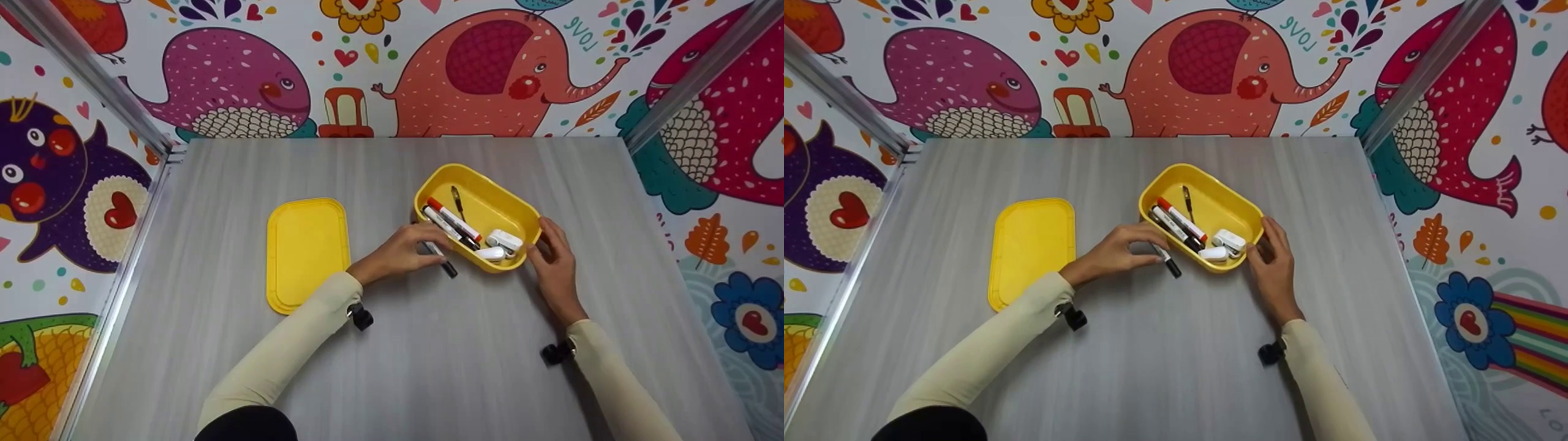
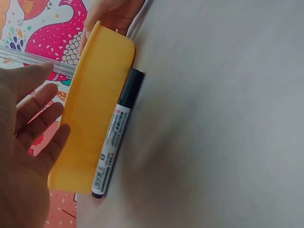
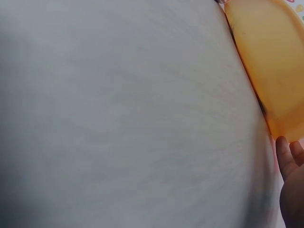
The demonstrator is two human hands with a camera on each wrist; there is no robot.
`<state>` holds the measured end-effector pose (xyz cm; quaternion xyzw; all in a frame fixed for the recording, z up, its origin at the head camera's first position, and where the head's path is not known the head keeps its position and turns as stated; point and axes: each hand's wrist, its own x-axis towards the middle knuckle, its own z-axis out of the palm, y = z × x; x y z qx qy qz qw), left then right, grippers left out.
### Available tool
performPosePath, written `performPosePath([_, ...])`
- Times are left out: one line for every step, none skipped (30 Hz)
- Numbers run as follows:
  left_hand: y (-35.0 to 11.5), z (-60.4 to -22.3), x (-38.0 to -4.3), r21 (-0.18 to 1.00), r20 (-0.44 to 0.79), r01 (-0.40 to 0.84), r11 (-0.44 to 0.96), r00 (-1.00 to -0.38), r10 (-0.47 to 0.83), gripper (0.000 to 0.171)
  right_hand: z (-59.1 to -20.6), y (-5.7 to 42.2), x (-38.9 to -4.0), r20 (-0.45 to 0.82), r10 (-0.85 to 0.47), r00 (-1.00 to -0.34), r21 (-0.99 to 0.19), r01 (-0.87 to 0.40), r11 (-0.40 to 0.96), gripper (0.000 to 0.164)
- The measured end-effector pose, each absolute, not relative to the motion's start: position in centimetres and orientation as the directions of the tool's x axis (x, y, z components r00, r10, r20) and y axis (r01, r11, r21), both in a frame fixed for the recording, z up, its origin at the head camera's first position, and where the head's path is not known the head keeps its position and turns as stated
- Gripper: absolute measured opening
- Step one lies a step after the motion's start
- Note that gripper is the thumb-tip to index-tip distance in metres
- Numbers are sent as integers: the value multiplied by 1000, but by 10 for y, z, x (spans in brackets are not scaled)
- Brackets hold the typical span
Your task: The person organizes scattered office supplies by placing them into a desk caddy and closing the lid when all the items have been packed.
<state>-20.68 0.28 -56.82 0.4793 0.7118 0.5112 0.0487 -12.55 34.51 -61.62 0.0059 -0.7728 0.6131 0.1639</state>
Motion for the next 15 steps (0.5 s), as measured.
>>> performPosePath([2,-569,-206,774,420,633,19,-535,734,23,-616,345,-126,259,194,-946,-947,-210,243,59])
performPosePath([2,-570,-205,773,418,634,21,-534,735,22,-616,344,-126,258,196,-946,-948,-209,241,60])
performPosePath([1,-572,-204,772,416,635,25,-534,736,21,-616,344,-126,257,195,-946,-948,-208,240,60])
performPosePath([1,-573,-203,772,412,635,29,-534,738,21,-617,345,-126,257,196,-946,-948,-207,242,60])
performPosePath([0,-574,-202,771,408,636,34,-534,741,21,-617,345,-126,259,196,-946,-947,-209,243,61])
performPosePath([0,-575,-201,769,406,638,36,-532,743,21,-618,345,-126,257,198,-946,-947,-206,246,61])
performPosePath([-1,-577,-201,769,404,639,39,-531,745,20,-618,345,-126,254,201,-946,-948,-201,248,61])
performPosePath([-1,-577,-200,769,400,638,42,-531,747,20,-618,345,-127,251,202,-947,-947,-197,253,61])
performPosePath([-2,-578,-200,769,397,638,45,-531,749,20,-618,345,-127,246,204,-948,-948,-192,254,61])
performPosePath([-2,-579,-199,770,393,637,48,-532,750,20,-617,344,-127,244,206,-948,-948,-188,257,60])
performPosePath([-3,-580,-199,770,391,636,52,-534,750,20,-617,344,-127,240,207,-948,-948,-183,262,60])
performPosePath([-3,-580,-199,770,389,636,56,-537,749,20,-617,344,-127,238,207,-949,-948,-181,262,60])
performPosePath([-4,-581,-198,768,388,638,62,-539,747,20,-617,344,-126,239,205,-949,-948,-182,262,60])
performPosePath([-4,-582,-198,768,386,637,65,-542,746,20,-617,344,-126,241,203,-949,-948,-185,260,60])
performPosePath([-5,-583,-198,766,387,639,67,-543,746,20,-618,344,-126,244,200,-949,-948,-190,257,60])
